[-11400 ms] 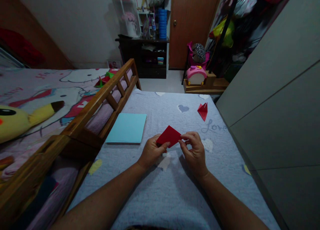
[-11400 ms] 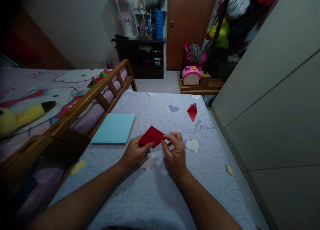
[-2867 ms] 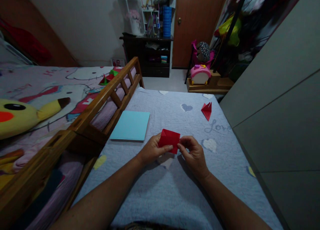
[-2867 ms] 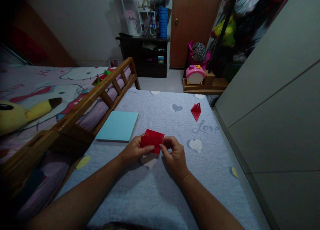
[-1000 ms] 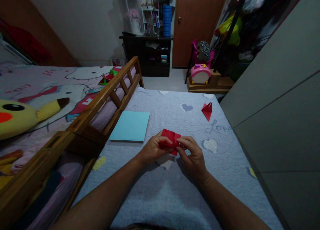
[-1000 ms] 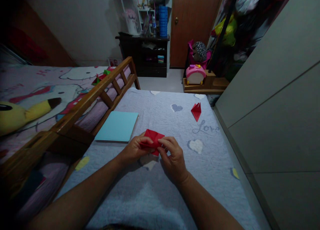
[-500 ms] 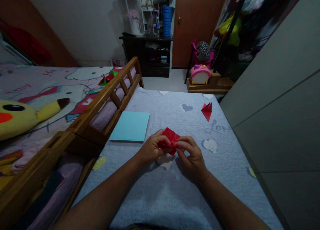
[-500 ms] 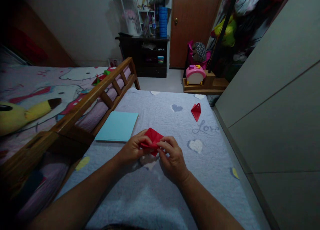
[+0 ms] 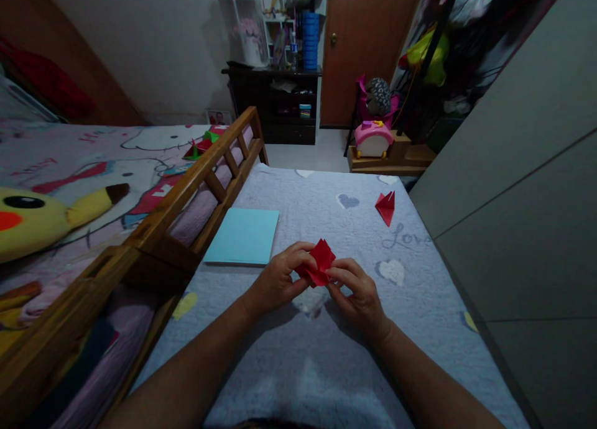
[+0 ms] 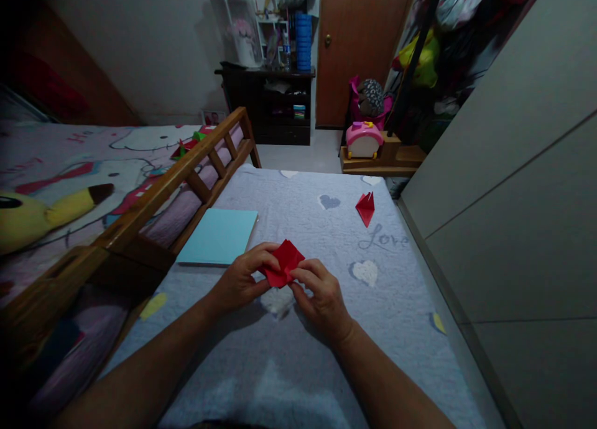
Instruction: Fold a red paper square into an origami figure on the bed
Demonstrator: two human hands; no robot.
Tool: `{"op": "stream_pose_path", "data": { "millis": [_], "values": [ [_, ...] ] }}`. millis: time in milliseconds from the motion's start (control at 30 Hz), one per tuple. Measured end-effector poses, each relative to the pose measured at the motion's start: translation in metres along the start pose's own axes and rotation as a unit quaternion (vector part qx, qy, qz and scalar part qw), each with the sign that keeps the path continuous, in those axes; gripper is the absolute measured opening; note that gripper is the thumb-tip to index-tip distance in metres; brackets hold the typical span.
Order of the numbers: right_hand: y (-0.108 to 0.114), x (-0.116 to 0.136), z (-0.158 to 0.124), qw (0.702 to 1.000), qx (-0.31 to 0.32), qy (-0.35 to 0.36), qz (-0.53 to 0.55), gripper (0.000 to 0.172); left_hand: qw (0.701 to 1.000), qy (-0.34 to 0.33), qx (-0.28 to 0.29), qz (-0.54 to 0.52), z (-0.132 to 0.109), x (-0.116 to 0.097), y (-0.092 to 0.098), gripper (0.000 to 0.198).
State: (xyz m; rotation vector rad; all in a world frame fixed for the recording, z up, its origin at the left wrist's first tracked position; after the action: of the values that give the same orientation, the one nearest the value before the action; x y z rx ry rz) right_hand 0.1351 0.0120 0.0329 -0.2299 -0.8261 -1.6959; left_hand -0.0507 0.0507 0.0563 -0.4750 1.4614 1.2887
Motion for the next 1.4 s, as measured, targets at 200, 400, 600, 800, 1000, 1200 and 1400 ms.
{"op": "stream_pose_path", "data": {
  "millis": [200, 400, 600, 800, 1000, 1200, 1400],
  "values": [
    [0.001, 0.002, 0.001, 1.0, 0.006, 0.015, 0.001, 0.034, 1.0, 0.0, 0.009, 0.0, -0.002, -0.002, 0.0, 0.01],
    [0.001, 0.004, 0.001, 1.0, 0.001, 0.024, -0.001, 0.031, 0.999, -0.015, -0.039, -0.024, -0.007, 0.001, 0.001, 0.034],
    [0.004, 0.006, 0.003, 0.998, -0.033, 0.045, -0.027, 0.034, 0.971, 0.065, -0.041, -0.227, -0.008, 0.007, -0.011, 0.076],
    [0.006, 0.005, 0.0, 0.997, -0.043, 0.045, -0.046, 0.034, 0.926, 0.182, 0.009, -0.331, -0.001, 0.011, -0.026, 0.062],
    [0.006, 0.005, -0.001, 0.998, -0.038, 0.04, -0.039, 0.035, 0.914, 0.209, -0.015, -0.347, -0.001, 0.01, -0.031, 0.058],
    [0.006, 0.005, 0.0, 0.997, -0.052, 0.034, -0.038, 0.036, 0.871, 0.225, -0.004, -0.438, -0.003, 0.012, -0.038, 0.076],
    [0.006, 0.005, 0.0, 0.997, -0.054, 0.035, -0.037, 0.038, 0.888, 0.255, 0.058, -0.379, -0.005, 0.006, -0.039, 0.03]
  ]
}}
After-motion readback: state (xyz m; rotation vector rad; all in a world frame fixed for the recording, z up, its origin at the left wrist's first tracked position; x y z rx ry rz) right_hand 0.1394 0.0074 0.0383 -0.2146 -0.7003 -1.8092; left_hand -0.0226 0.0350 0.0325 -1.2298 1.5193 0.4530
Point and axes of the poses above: each hand's wrist, its own z-axis towards the middle knuckle, its own y-axis out of the back of the hand, x = y × z, the point moved 2 cm from there along z, towards the middle knuckle, and after that the axes turned 12 degrees about y, right-handed, at the moved point
